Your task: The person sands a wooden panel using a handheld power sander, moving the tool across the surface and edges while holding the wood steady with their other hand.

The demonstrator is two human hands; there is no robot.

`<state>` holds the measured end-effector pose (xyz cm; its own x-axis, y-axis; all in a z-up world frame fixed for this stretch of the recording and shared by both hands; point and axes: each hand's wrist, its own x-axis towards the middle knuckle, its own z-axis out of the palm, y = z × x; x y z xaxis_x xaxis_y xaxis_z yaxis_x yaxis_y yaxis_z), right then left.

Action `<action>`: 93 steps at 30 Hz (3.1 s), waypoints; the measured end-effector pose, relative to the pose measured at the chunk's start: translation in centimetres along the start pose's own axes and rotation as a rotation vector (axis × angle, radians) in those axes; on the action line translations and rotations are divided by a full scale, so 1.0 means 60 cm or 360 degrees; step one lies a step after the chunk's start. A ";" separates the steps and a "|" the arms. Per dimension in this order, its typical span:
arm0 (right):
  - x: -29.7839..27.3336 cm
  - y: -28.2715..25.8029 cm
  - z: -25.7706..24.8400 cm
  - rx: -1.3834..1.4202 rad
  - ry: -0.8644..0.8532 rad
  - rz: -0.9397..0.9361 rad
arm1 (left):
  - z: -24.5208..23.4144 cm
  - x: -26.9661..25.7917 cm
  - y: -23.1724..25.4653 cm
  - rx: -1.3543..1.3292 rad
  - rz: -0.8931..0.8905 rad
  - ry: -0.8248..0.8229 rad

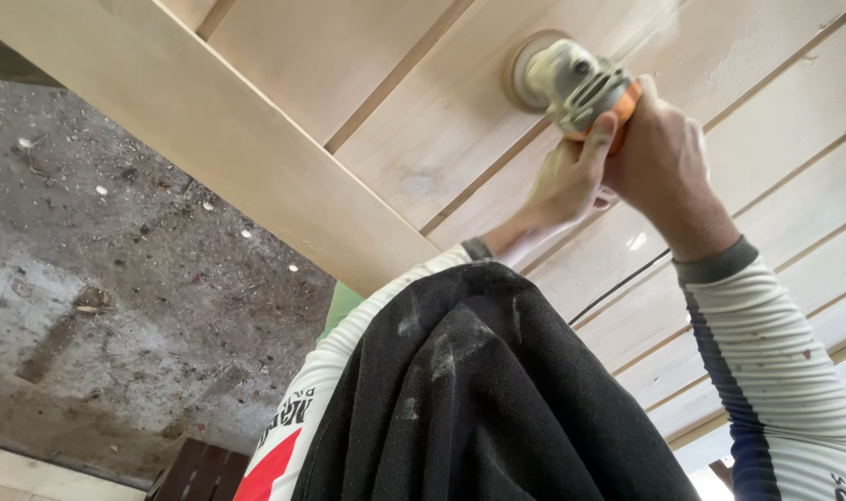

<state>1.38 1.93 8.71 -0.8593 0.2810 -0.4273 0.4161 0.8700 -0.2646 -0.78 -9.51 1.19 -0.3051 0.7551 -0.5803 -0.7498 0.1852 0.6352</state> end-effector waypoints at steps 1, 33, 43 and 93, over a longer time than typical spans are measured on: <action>0.004 0.012 -0.004 0.0021 0.0040 0.0001 | 0.005 0.017 0.009 0.0020 -0.0010 -0.0011; -0.007 -0.218 0.051 0.0197 -0.0200 0.0011 | -0.157 -0.177 -0.016 -0.0004 0.0034 0.0184; 0.013 -0.245 0.062 -0.0051 -0.0294 -0.0164 | -0.172 -0.195 -0.045 -0.0393 0.0184 0.0272; -0.006 -0.129 0.063 0.0323 0.0095 0.0291 | -0.123 -0.076 0.021 0.0030 -0.0069 0.0054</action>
<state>-0.38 -6.43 7.64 -0.7781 0.4542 -0.4339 0.6116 0.7054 -0.3583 -4.66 -17.33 0.88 -0.2922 0.7245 -0.6243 -0.7517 0.2296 0.6183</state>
